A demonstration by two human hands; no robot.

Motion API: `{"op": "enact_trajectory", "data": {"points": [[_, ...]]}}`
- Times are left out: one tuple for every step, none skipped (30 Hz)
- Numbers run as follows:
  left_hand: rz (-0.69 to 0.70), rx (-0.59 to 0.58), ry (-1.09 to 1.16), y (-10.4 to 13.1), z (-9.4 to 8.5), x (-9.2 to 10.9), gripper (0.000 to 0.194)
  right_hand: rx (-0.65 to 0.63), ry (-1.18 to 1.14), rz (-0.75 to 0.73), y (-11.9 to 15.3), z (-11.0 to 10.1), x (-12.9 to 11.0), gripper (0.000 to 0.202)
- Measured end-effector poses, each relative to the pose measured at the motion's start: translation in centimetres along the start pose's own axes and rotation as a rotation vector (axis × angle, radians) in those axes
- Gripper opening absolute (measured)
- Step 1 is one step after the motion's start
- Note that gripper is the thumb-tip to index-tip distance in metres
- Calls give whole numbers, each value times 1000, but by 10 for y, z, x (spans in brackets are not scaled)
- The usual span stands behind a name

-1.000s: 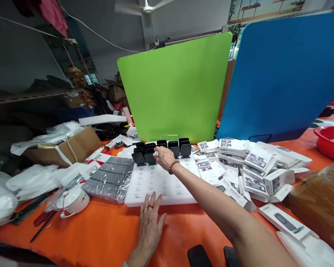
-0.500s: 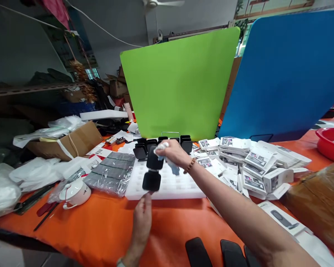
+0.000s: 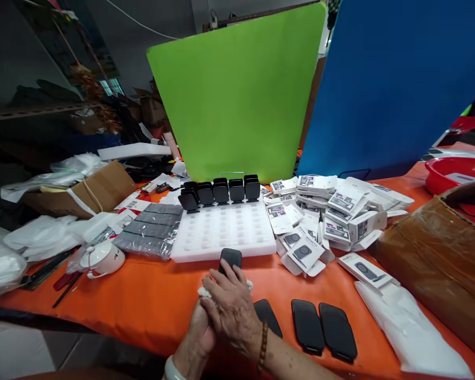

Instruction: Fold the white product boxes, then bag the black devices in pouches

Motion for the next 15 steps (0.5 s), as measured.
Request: {"op": "enact_trajectory", "data": {"points": [[1, 39, -19, 2, 1, -5, 41, -7, 35, 11, -1, 3, 1, 24], [-3, 82, -45, 4, 2, -9, 40, -1, 50, 48, -5, 4, 7, 24], [-15, 120, -89, 6, 3, -14, 40, 16, 47, 102, -11, 3, 16, 25], [-39, 154, -142, 10, 3, -18, 40, 38, 31, 158, -17, 0, 27, 27], [-74, 179, -192, 13, 3, -21, 41, 68, 3, 221, -23, -4, 39, 29], [-109, 190, -227, 16, 3, -22, 42, 104, -38, 290, -28, -10, 51, 30], [-131, 182, -237, 19, 3, -22, 43, 137, -95, 365, -31, -17, 63, 31], [-137, 164, -229, 22, 3, -21, 44, 154, -177, 442, -32, -24, 73, 31], [-129, 142, -208, 24, 3, -17, 43, 140, -287, 509, -30, -30, 80, 32], [-118, 122, -185, 26, 3, -14, 42, 91, -426, 563, -27, -35, 85, 34], [-111, 111, -169, 27, 2, -10, 41, 5, -584, 609, -22, -37, 87, 36], [-114, 103, -163, 27, 1, -8, 40, -112, -740, 644, -17, -38, 85, 38], [-128, 94, -158, 28, -1, -6, 40, -234, -876, 667, -12, -38, 82, 38], [-149, 83, -150, 27, -3, -6, 39, -337, -983, 684, -7, -37, 77, 36], [-172, 74, -138, 27, -5, -7, 38, -405, -1054, 697, -3, -35, 71, 35]]}}
Point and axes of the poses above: each hand's wrist, its own y-axis away from the middle knuckle, its own z-axis out of the palm, x = y × z, the point moved 2 cm from there along -y, towards the middle knuckle, and after that the axes turned 5 degrees about -x, right-handed, at the moved point
